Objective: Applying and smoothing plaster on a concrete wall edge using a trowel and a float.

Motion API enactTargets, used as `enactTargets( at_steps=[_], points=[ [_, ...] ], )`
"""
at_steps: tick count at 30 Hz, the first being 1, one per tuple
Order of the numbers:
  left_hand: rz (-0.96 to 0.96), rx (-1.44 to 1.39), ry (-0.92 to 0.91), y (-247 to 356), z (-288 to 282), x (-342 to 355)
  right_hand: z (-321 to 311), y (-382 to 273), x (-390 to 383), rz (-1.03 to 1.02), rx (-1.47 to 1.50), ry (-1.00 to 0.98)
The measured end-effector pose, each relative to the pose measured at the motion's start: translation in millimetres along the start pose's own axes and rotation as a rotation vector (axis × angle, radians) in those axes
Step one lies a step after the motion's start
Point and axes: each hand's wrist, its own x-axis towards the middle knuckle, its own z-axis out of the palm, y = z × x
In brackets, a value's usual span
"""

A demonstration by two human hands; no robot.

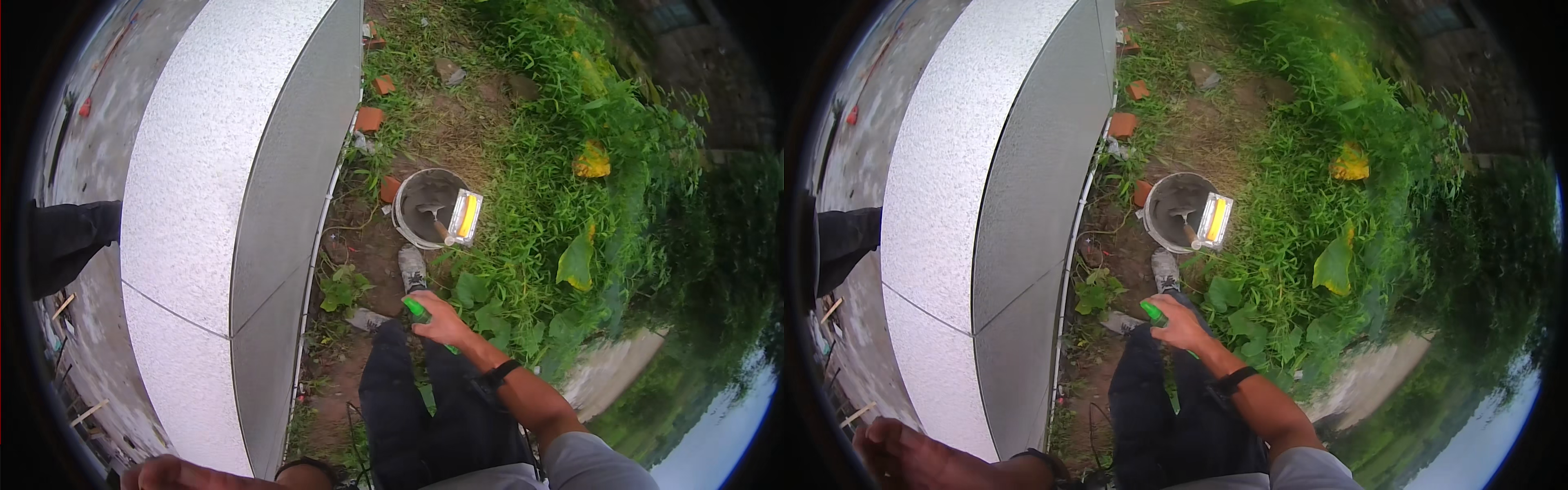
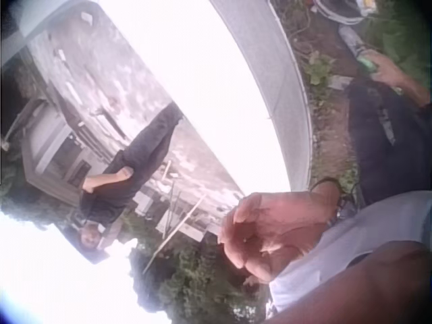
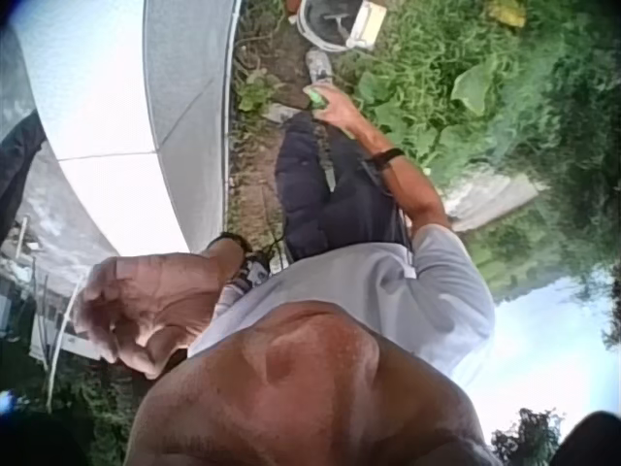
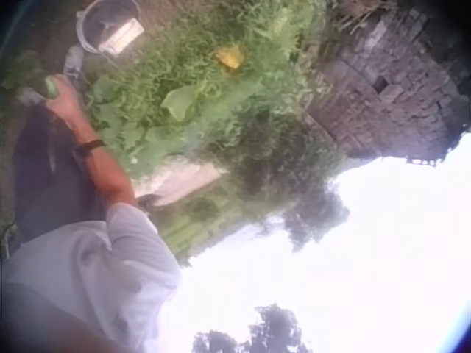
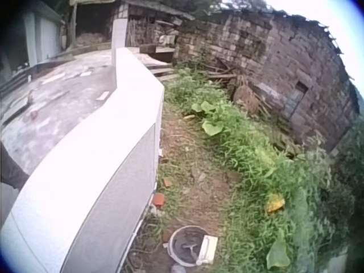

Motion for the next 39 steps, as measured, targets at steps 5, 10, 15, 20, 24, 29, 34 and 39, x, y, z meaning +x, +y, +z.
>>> enactTargets(
  at_steps=[5, 10, 15, 20, 24, 29, 34, 39],
  points=[
    [-1.038, -0.093, 0.336, -68, -40, -54, 4, -7, 2, -0.099, -0.03, 0.04],
    [-1.221, -0.191, 0.443, -93, -50, -84, 4, -13, 5, -0.008, -0.01, 0.02],
    [-1.237, -0.202, 0.488, -93, -56, -85, 5, -15, 3, -0.037, 0.015, 0.01],
    [-1.254, -0.16, 0.524, -93, -57, -82, 7, -15, 5, -0.046, 0.012, 0.001],
    [-1.266, -0.127, 0.552, -92, -56, -80, 6, -13, 5, -0.051, 0.015, 0.007],
    [-1.257, -0.139, 0.553, -96, -61, -89, 6, -12, 5, -0.028, 0.004, 0.007],
    [-0.714, 1.102, -0.371, -126, -80, -121, -5, -38, 6, 0.018, 0.061, 0.053],
    [-1.568, 0.711, -0.216, -101, -91, -120, -36, -121, -5, -0.067, 0.239, 0.125]
  ],
)
